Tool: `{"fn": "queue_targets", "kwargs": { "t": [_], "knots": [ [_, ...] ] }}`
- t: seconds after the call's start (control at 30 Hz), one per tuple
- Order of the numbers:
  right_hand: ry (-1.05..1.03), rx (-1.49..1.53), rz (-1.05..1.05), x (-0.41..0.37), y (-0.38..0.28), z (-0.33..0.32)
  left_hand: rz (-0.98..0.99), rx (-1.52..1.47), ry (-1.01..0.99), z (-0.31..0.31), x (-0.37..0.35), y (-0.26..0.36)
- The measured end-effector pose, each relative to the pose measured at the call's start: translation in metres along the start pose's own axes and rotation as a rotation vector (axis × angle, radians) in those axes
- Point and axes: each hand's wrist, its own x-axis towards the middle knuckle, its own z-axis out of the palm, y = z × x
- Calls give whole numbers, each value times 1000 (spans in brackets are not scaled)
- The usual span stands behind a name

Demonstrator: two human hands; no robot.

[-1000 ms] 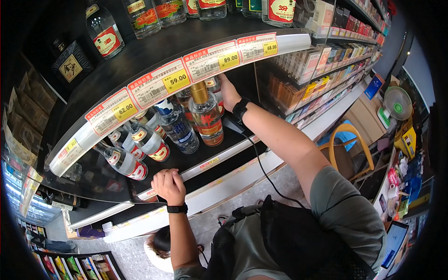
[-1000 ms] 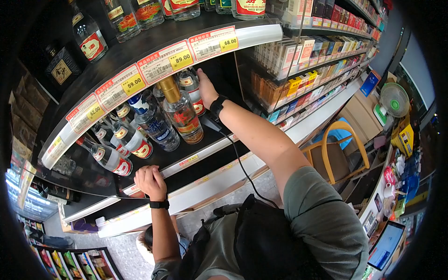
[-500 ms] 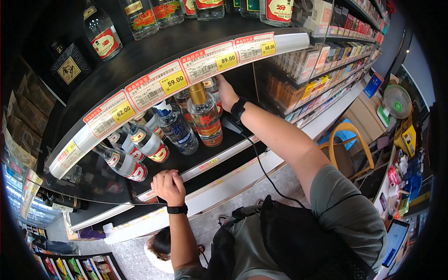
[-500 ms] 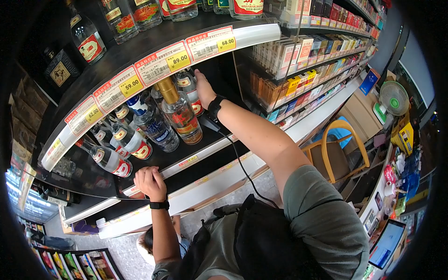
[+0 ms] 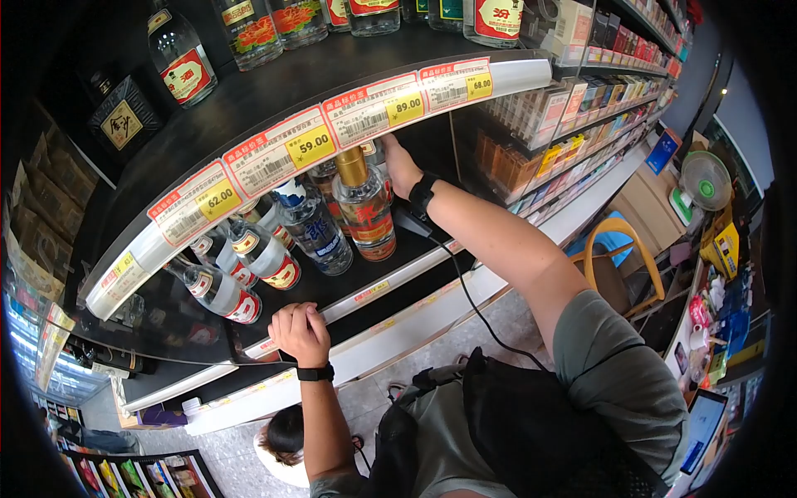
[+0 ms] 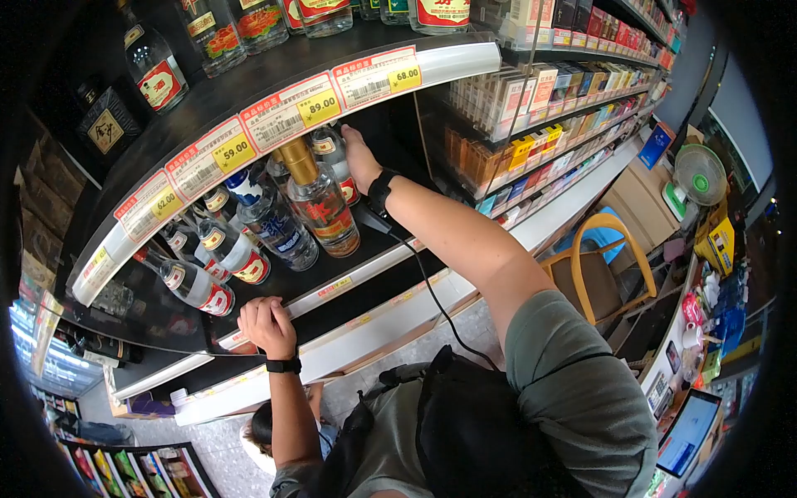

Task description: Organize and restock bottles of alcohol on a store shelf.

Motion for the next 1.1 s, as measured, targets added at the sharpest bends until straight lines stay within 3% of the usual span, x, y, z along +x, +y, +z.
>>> {"fn": "queue_targets", "kwargs": {
  "t": [0.5, 0.6, 0.73, 0.9, 1.1],
  "knots": [
    [-75, -229, -41, 7, -8, -31, 40, 48, -11, 3, -2, -3],
    [141, -695, -211, -22, -37, -33, 39, 65, -29, 5, -2, -2],
    [93, -856, -284, -64, -73, -39, 36, 91, -36, 4, -2, -1],
    [-392, -1107, -111, -119, -90, -18, 41, 120, -33, 6, -2, -3],
    [-474, -1171, -190, -135, -81, -8, 40, 124, -20, 7, -3, -3]
  ]
}}
